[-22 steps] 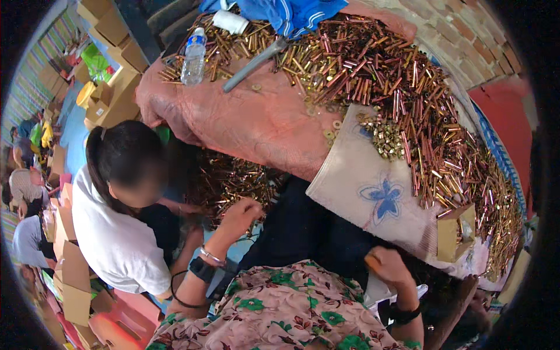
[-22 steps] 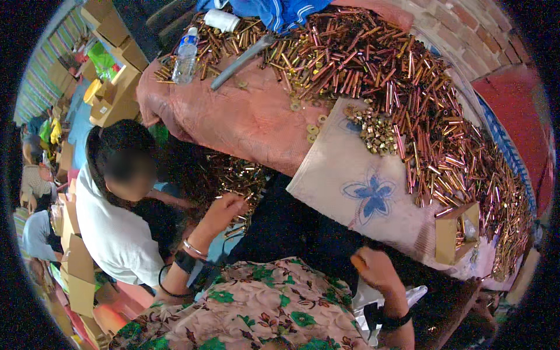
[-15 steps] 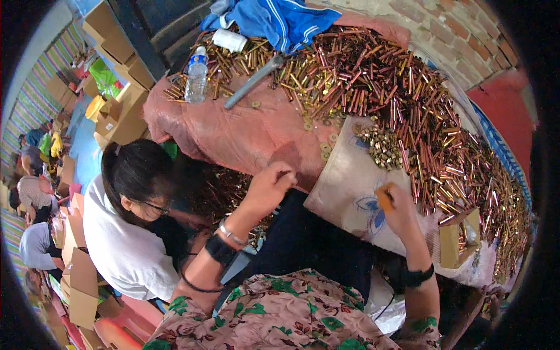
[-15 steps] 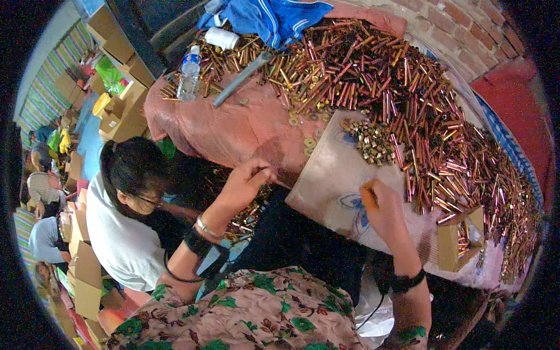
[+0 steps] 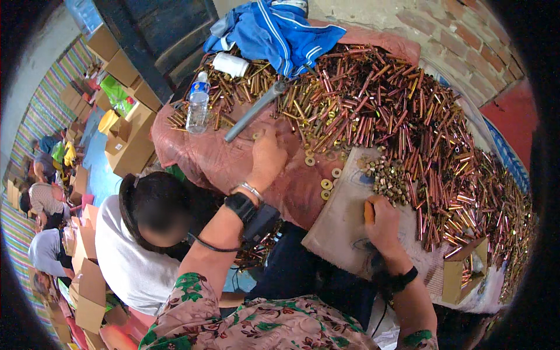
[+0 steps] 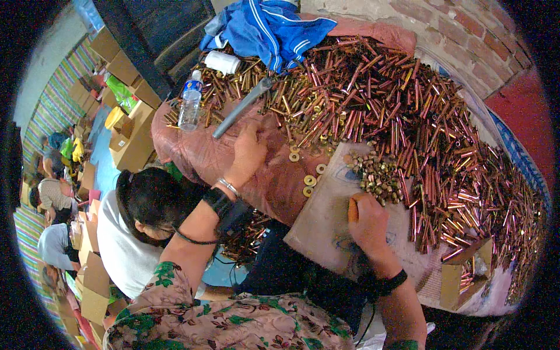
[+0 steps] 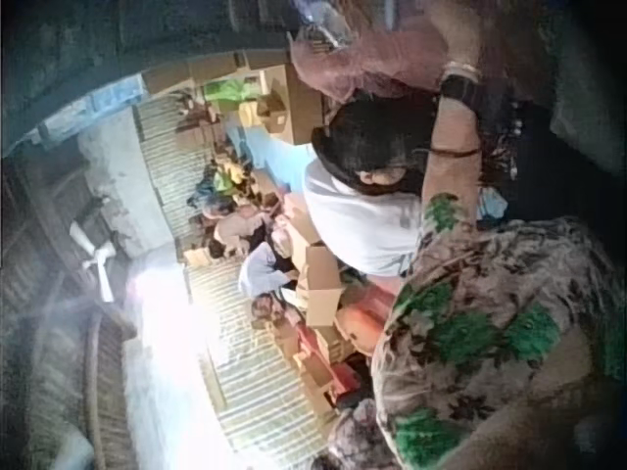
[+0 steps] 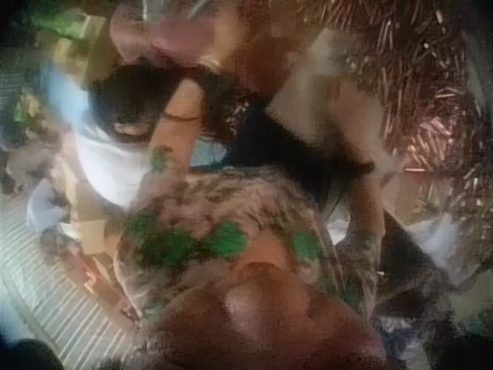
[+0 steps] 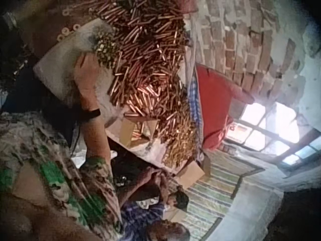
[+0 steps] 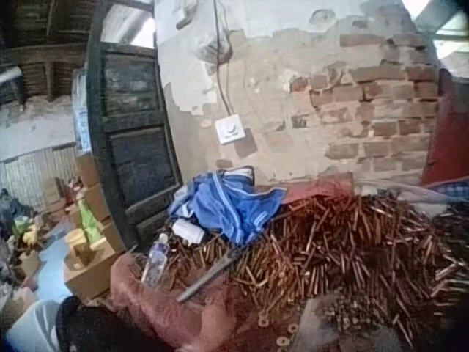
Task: Sorting and inspecting metallic components (brass casings) on a workshop table.
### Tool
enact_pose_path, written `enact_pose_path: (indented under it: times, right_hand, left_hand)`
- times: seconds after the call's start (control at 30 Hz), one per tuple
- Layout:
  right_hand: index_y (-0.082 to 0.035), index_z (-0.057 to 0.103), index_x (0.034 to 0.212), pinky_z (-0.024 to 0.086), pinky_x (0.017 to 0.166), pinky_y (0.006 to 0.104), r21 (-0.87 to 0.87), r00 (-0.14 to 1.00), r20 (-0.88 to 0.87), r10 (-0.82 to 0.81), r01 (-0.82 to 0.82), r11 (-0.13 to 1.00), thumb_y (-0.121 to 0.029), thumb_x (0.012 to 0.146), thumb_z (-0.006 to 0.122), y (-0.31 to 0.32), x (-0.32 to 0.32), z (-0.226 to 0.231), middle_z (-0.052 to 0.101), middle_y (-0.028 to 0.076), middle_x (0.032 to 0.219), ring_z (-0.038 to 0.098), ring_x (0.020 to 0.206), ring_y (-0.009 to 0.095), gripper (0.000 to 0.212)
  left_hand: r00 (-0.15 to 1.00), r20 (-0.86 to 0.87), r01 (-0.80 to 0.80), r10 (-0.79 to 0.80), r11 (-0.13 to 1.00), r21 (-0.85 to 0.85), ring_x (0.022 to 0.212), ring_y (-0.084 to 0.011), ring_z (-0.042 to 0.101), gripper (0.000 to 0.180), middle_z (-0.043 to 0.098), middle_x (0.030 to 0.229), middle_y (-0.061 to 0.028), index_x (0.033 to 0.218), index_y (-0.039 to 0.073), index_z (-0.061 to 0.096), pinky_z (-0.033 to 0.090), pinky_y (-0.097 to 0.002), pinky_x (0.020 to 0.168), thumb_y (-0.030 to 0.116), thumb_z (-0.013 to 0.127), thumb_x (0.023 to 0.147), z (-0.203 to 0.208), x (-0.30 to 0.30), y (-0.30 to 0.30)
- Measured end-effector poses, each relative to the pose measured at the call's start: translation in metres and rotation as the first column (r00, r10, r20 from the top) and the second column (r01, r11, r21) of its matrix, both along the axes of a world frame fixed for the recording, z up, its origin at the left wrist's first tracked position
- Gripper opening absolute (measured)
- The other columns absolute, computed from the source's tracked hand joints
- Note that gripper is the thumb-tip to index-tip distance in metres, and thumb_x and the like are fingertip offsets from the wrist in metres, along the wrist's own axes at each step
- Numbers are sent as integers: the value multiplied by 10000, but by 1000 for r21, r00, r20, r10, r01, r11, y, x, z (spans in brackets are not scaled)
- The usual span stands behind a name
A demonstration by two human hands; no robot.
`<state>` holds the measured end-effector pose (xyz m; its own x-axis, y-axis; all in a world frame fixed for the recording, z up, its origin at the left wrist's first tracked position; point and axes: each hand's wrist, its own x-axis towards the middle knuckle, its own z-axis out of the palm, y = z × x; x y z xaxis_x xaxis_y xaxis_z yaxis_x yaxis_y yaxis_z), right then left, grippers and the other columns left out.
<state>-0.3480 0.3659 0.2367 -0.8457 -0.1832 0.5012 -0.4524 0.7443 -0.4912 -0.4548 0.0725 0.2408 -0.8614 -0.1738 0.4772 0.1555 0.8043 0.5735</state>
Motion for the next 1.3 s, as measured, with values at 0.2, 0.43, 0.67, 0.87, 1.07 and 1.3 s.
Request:
enact_pose_path:
  times: [0.2, 0.43, 0.67, 0.87, 1.07, 1.3]
  right_hand:
    - [-32, 548, 815, 461, 593, 380, -28, 999, -38, 16, -17, 999, -12, 761, 581, 3, -4, -9, 586, 155, 760, 581, 690, 343, 67]
    - [-40, 547, 822, 455, 550, 376, -18, 997, 75, -13, 14, 1000, 8, 745, 592, 3, -4, -2, 582, 147, 723, 575, 633, 332, 101]
    - [-48, 558, 803, 478, 564, 376, -50, 996, 86, -16, 21, 999, -14, 747, 595, 3, -5, -4, 604, 128, 736, 594, 651, 319, 75]
    - [-16, 531, 858, 462, 592, 364, -67, 998, 19, 62, -60, 996, 24, 756, 577, 6, -7, -5, 578, 162, 773, 574, 679, 344, 119]
    - [-21, 560, 833, 488, 580, 383, -58, 1000, -12, 11, -12, 998, -14, 743, 610, 6, -6, -8, 605, 147, 769, 596, 663, 329, 104]
    - [-28, 565, 841, 480, 572, 382, -82, 999, -35, 33, -36, 996, -19, 727, 617, 6, -8, -11, 590, 141, 734, 587, 646, 332, 126]
  left_hand:
    - [977, 146, -144, 154, 987, -71, 1120, -425, 409, 392, 478, 1160, -241, 1141, 13, 481, 362, -524, 909, 180, 546, 793, 1, -66, -1]
    - [872, 351, -296, 341, 939, -177, 1178, -420, 374, 414, 456, 1226, -231, 1156, 32, 488, 339, -525, 949, 224, 565, 799, 0, -113, 13]
    - [907, 344, -210, 243, 969, -130, 1029, -413, 507, 382, 513, 1088, -273, 1135, 0, 476, 426, -471, 875, 110, 550, 777, -8, -136, 8]
    - [942, 331, 7, 51, 985, -172, 972, -406, 534, 482, 541, 1047, -243, 1228, 5, 389, 437, -459, 844, 52, 517, 766, 2, -101, 1]
    - [984, -58, -175, 168, 858, -482, 1011, -370, 505, 435, 548, 1026, -208, 1166, -39, 440, 403, -451, 879, 64, 542, 756, 0, -74, 24]
    - [964, 250, -11, 92, 952, -307, 1072, -423, 445, 518, 448, 1123, -282, 1103, -67, 466, 385, -446, 919, 270, 633, 746, 21, -97, 62]
